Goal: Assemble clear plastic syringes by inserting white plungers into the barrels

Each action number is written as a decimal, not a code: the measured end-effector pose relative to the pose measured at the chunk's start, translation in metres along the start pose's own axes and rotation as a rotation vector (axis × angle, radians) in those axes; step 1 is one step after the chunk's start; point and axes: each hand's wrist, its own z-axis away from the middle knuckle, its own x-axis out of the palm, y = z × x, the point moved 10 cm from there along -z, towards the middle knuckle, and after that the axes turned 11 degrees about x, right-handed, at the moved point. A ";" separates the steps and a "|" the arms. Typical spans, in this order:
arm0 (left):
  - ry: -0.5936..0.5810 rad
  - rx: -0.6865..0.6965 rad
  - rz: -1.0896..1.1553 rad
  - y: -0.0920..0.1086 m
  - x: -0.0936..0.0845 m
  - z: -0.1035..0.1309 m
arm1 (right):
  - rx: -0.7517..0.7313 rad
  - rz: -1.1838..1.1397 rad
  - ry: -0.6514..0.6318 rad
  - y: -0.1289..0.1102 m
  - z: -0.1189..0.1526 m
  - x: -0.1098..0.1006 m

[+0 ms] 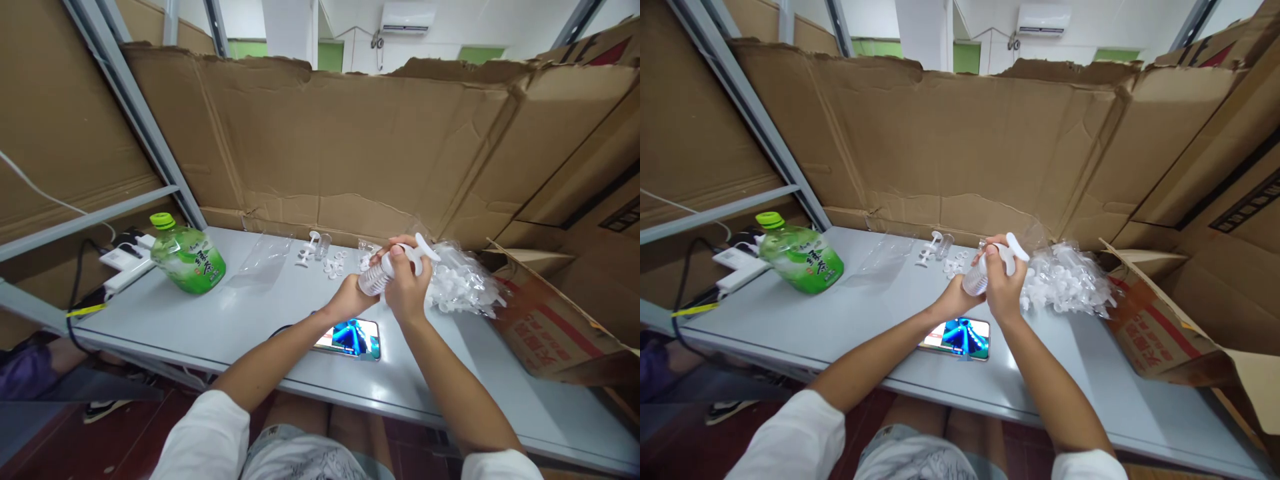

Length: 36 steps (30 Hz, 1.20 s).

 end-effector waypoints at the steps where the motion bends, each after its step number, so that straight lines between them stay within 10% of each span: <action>1: -0.075 -0.062 0.035 -0.002 0.007 0.005 | 0.035 -0.020 -0.055 0.003 -0.002 0.002; 6: -0.356 -0.260 0.118 -0.005 0.028 0.031 | 0.142 -0.099 -0.276 0.011 -0.005 0.015; 15: 0.046 0.345 -0.591 0.045 -0.034 0.016 | 0.166 -0.235 0.119 0.022 -0.015 -0.017; 22: -0.075 0.425 -1.096 0.046 -0.022 0.018 | 0.271 -0.261 0.194 0.033 -0.012 -0.029; 36: -0.407 0.124 -0.056 0.045 0.018 0.053 | 0.315 -0.271 -0.159 0.019 -0.013 -0.003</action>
